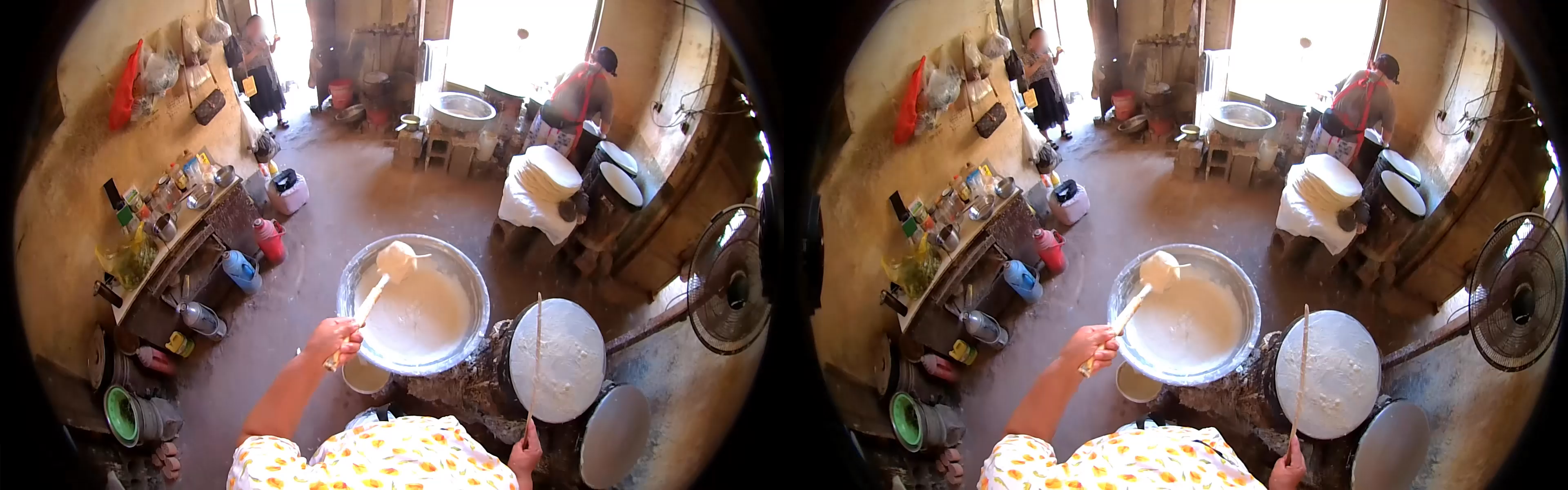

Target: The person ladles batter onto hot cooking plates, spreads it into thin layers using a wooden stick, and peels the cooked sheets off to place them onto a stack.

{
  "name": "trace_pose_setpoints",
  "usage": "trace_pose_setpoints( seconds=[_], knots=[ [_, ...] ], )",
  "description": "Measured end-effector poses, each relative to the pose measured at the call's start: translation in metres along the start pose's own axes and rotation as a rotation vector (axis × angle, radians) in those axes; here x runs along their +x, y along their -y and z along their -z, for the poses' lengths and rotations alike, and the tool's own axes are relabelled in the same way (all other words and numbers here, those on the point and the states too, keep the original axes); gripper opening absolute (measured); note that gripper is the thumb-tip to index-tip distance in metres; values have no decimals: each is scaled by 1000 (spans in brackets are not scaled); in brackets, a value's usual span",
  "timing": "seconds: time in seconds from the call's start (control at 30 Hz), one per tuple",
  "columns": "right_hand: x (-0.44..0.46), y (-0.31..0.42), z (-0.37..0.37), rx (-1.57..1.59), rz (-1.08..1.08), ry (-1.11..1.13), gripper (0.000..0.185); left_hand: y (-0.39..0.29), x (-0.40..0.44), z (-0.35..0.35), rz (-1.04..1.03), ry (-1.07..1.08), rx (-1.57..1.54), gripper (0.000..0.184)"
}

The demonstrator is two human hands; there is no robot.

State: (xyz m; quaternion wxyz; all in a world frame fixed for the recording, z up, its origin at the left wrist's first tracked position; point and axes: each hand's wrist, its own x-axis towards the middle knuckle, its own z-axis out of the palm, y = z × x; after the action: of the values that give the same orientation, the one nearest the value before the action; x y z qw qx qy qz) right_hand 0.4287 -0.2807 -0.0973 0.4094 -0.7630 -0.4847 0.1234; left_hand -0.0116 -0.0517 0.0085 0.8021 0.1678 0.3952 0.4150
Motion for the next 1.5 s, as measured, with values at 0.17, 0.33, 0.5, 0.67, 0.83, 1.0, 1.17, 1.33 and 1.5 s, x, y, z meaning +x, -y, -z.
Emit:
trace_pose_setpoints(
  seconds=[0.17,0.33,0.5,0.67,0.83,1.0,1.17,1.33,1.5],
  knots=[
    [5,29,-3,-94,157,-24,50,10,35,19,259,-49,-261,19],
    [7,48,-4,-110,21,30,56,-14,32,-24,159,9,-15,20],
    [13,75,-7,-154,93,-31,56,-29,58,-92,173,94,293,16],
    [12,87,11,-183,16,-145,59,-1,81,-176,220,353,479,5],
    [-11,55,64,-319,-74,-353,64,77,66,-286,235,587,651,11],
    [-55,9,138,-558,-243,-457,72,196,38,-378,252,788,728,14],
    [-105,-52,199,-662,-396,-526,70,328,13,-437,357,892,674,13],
    [-157,-94,218,-631,-697,-412,73,433,17,-450,461,957,760,11],
    [-183,-107,208,-632,-879,-374,64,496,52,-439,444,1144,955,10]
  ],
)
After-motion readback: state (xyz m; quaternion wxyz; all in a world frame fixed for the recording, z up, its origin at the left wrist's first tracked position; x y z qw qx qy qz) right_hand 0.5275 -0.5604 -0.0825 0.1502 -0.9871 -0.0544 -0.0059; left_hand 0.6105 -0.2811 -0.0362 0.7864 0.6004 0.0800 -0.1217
